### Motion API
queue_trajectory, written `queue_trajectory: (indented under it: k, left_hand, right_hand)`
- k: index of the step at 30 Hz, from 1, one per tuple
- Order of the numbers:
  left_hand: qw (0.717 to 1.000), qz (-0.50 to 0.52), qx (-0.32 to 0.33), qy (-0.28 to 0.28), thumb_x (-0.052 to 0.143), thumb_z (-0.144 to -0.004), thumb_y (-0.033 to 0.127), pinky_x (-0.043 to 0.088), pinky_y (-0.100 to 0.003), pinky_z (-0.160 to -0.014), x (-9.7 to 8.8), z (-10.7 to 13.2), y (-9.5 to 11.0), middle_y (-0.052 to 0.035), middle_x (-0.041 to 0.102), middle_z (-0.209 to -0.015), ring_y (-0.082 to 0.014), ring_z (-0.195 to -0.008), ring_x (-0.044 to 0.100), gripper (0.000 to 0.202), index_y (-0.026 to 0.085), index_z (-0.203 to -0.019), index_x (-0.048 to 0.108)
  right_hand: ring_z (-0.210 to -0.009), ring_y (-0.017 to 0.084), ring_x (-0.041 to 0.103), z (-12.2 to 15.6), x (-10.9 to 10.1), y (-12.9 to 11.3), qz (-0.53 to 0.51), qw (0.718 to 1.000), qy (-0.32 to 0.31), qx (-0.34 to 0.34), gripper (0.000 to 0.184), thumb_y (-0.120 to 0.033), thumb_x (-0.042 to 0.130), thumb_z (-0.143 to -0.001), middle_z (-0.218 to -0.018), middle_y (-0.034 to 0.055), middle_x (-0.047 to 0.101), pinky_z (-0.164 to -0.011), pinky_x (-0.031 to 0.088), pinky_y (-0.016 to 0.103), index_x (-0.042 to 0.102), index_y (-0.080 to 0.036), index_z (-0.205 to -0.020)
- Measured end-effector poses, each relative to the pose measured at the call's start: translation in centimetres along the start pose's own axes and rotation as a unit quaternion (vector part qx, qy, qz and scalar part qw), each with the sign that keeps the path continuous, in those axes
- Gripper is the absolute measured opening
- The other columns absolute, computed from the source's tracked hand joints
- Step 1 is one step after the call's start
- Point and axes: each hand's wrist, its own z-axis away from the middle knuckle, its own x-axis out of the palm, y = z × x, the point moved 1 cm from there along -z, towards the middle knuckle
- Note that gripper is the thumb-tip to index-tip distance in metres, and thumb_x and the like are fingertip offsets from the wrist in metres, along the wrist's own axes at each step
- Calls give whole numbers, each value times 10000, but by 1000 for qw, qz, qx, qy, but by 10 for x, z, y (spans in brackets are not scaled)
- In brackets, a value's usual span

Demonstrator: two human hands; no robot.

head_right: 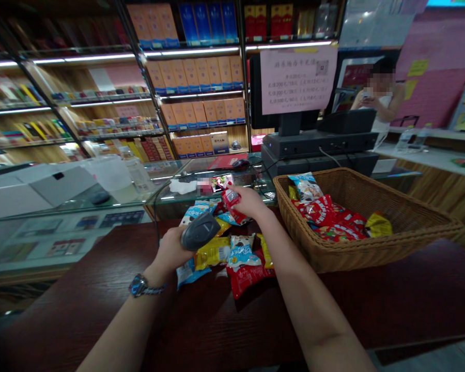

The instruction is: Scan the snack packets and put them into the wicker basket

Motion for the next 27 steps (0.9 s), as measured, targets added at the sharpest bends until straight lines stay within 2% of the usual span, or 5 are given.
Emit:
queue_trajectory:
  k: [9, 15, 19, 23, 27]
  left_hand:
    - [1000, -5, -6, 6, 638, -676, 248, 455, -265, -561, 0, 0, -1, -60, 737, -711, -213, -642, 684, 177, 185, -816, 725]
    - [1000, -11, 4, -2, 612, -641, 201, 466, -277, -592, 0, -2, 1, -64, 738, -704, -229, -665, 696, 114, 179, -724, 686]
    - [1000, -11, 4, -7, 604, -643, 202, 461, -270, -581, 1, -2, 1, -62, 738, -702, -227, -659, 696, 122, 177, -729, 687]
    - [1000, -10, -1, -2, 600, -650, 210, 460, -267, -576, 1, -1, -1, -65, 738, -704, -225, -658, 696, 129, 176, -737, 688]
    - [1000, -12, -3, -1, 602, -646, 222, 469, -275, -591, 2, -1, -1, -78, 745, -732, -240, -688, 705, 140, 171, -742, 690]
  right_hand:
    - [-1474, 466, 18, 22, -66, -44, 182, 879, 418, 140, 1047, -412, 680, -786, -1599, 277, -5, -1117, 138, 714, 57, -62, -1551]
    - [-1460, 481, -86, 34, -87, -53, 217, 846, 455, 175, 962, -479, 641, -813, -1601, 255, -46, -1060, 34, 783, 140, -89, -1536]
    - [-1454, 443, 166, 28, -80, -54, 206, 904, 344, 150, 826, -444, 641, -808, -1570, 239, 219, -1109, 188, 692, 333, -95, -1491]
    - [-1149, 298, 603, 21, -64, -34, 124, 984, 5, 130, 584, -399, 651, -801, -1264, 162, 632, -976, 471, 407, 595, -146, -1324]
    - [-925, 240, 687, 18, -40, -17, 129, 929, -315, 147, 471, -427, 804, -622, -1040, 42, 740, -801, 506, 305, 758, -256, -1059]
